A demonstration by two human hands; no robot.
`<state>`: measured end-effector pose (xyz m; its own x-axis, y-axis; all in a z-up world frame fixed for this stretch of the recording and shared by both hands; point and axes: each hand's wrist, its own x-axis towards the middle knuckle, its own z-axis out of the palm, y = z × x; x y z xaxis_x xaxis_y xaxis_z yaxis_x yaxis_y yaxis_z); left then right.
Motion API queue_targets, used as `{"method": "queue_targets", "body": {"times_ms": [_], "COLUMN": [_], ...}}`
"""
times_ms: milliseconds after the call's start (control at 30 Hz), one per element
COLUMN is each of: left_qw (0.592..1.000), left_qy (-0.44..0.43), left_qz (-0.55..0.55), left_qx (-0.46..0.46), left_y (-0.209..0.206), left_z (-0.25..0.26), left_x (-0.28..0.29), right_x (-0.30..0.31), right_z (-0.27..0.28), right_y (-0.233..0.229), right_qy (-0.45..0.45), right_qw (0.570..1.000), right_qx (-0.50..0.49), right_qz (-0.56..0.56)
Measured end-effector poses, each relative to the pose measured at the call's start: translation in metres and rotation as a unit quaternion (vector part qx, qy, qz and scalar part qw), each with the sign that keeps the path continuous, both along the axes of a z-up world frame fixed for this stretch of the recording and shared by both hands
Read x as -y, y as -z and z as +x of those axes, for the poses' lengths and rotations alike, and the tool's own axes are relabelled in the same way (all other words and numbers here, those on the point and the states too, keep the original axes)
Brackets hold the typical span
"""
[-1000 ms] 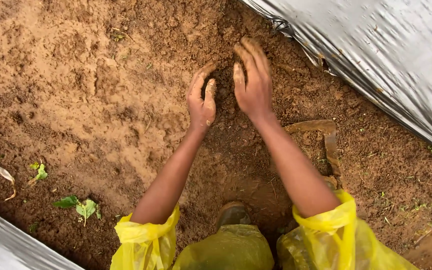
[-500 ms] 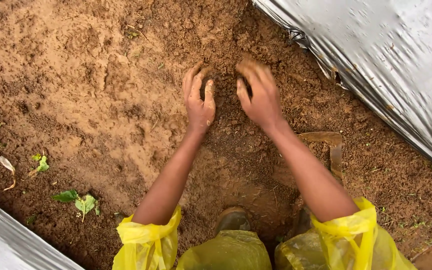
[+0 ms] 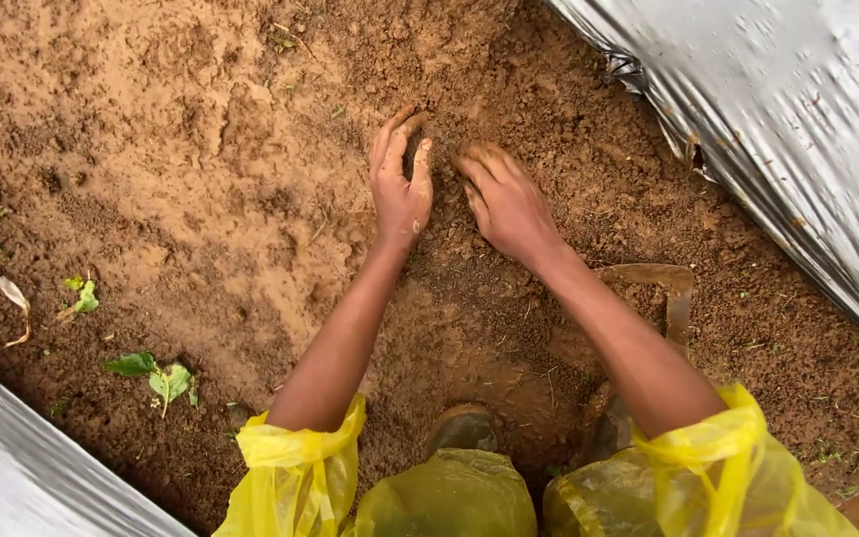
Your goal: The person uses a hoe to loosen soil and then packs dirt around the base of plants growing through a plastic mulch sheet. They move along the row, repeating the process of hoeing and hand-packing soil for several different plants.
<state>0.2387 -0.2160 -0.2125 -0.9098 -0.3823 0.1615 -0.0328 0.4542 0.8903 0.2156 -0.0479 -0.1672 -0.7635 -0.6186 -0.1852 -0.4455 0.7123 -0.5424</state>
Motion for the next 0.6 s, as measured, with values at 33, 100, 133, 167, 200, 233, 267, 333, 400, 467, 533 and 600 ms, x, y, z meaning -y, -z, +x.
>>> {"method": "queue_targets", "body": {"times_ms": [33,100,133,167,200,233,267,333,400,467,533,600], "left_qw": [1.0,1.0,1.0,1.0,1.0,1.0,1.0,1.0,1.0,1.0,1.0,0.999], "left_qy": [-0.002,0.004,0.004,0.007,0.013,0.015,0.016,0.018,0.02,0.022,0.023,0.018], "left_qz": [0.0,0.007,0.007,0.007,0.008,0.008,0.007,0.006,0.004,0.008,0.012,0.022], "left_qx": [0.001,0.002,0.002,0.004,0.007,0.006,0.0,-0.005,-0.01,-0.014,-0.016,-0.031], "left_y": [0.003,0.008,0.012,0.016,0.02,0.019,0.019,0.017,0.016,0.019,0.023,0.026], "left_z": [0.001,0.001,0.002,0.003,0.003,0.003,0.004,0.005,0.006,0.005,0.005,0.002], "left_x": [0.001,0.003,0.004,0.006,0.007,0.007,0.008,0.008,0.008,0.009,0.008,0.008], "right_x": [-0.007,-0.021,-0.027,-0.034,-0.041,-0.047,-0.052,-0.05,-0.035,-0.025,-0.018,-0.014], "right_z": [0.006,0.019,0.019,0.018,0.018,0.015,0.013,0.009,0.004,0.005,0.007,0.01], "right_y": [0.004,0.012,0.01,0.007,0.005,0.005,0.005,-0.008,-0.033,-0.032,-0.026,-0.017], "right_qy": [-0.002,-0.072,-0.072,-0.075,-0.075,-0.074,-0.046,-0.017,-0.004,-0.036,-0.069,-0.121], "right_qw": [1.0,0.997,0.997,0.995,0.987,0.987,0.987,0.984,0.997,0.995,0.992,0.988], "right_qx": [0.001,-0.007,-0.008,0.004,0.015,0.014,-0.032,-0.077,0.015,0.002,-0.011,-0.031], "right_qz": [0.0,0.011,0.011,-0.065,-0.14,-0.14,-0.151,-0.161,0.074,0.089,0.103,0.09]}}
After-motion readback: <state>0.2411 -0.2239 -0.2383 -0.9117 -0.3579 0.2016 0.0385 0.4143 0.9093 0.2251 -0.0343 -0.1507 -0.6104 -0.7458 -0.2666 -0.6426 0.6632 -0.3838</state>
